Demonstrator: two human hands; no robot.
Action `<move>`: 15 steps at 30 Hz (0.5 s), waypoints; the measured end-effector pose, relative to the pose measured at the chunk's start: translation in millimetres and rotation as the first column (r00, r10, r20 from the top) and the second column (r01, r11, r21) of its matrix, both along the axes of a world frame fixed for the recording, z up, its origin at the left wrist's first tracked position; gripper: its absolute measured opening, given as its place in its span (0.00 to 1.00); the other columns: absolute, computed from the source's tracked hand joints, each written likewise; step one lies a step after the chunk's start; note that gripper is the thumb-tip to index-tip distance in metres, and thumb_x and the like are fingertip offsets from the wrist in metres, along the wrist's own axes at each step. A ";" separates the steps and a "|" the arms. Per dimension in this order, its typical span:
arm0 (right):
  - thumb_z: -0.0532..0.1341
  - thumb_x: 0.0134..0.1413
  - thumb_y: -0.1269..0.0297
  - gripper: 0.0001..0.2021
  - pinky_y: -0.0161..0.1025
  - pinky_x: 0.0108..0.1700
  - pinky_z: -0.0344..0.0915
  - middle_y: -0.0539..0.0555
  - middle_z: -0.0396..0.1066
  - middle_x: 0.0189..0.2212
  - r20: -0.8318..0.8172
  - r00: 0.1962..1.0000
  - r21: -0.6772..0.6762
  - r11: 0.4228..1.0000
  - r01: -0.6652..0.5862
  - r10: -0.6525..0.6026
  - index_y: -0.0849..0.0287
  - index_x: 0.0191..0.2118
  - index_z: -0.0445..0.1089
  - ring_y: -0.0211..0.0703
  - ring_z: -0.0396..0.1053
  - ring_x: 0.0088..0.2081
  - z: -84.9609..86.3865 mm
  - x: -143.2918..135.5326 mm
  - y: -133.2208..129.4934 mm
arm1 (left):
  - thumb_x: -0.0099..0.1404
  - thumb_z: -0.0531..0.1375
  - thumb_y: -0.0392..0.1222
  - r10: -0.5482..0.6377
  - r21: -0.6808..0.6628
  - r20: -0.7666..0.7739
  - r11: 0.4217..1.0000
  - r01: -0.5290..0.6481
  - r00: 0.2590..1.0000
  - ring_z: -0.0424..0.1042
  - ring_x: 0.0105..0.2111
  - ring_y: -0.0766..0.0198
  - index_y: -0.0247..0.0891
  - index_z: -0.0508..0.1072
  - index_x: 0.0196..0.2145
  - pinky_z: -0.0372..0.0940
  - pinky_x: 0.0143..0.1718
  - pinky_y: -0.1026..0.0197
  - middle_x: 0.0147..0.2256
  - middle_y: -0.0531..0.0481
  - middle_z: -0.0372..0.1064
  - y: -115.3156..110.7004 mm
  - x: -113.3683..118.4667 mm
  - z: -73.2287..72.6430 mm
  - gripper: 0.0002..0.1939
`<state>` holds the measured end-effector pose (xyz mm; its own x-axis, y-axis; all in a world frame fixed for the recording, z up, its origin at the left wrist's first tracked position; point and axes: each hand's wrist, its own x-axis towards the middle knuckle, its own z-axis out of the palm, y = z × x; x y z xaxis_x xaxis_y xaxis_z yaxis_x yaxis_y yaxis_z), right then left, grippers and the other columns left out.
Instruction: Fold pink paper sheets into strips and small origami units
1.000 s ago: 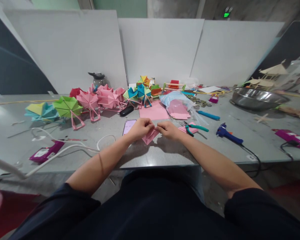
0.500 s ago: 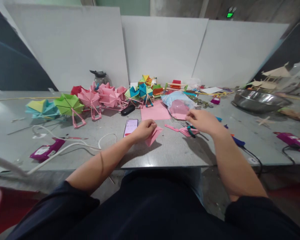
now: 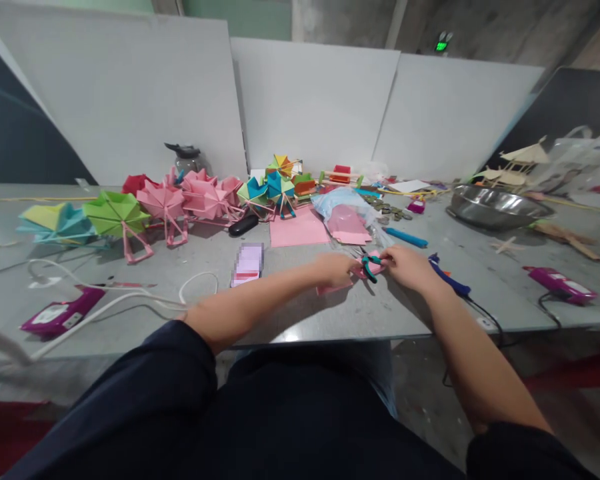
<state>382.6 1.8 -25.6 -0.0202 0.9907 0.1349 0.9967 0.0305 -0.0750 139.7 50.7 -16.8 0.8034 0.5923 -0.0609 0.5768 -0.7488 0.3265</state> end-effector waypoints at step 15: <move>0.62 0.60 0.72 0.13 0.57 0.52 0.71 0.74 0.80 0.49 0.208 0.945 0.049 0.968 0.246 -0.251 0.62 0.46 0.81 0.70 0.78 0.53 9.7 32.2 -8.5 | 0.56 0.64 0.31 0.020 -0.133 0.296 0.991 0.020 0.955 0.79 0.49 0.39 0.45 0.83 0.49 0.69 0.53 0.45 0.48 0.38 0.82 17.1 7.0 -26.2 0.23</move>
<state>414.8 -6.8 -16.0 0.1962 0.9646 0.1760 0.9658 -0.2212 0.1357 146.8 67.8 -43.0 0.7970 0.5954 0.1015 0.4394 -0.6869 0.5789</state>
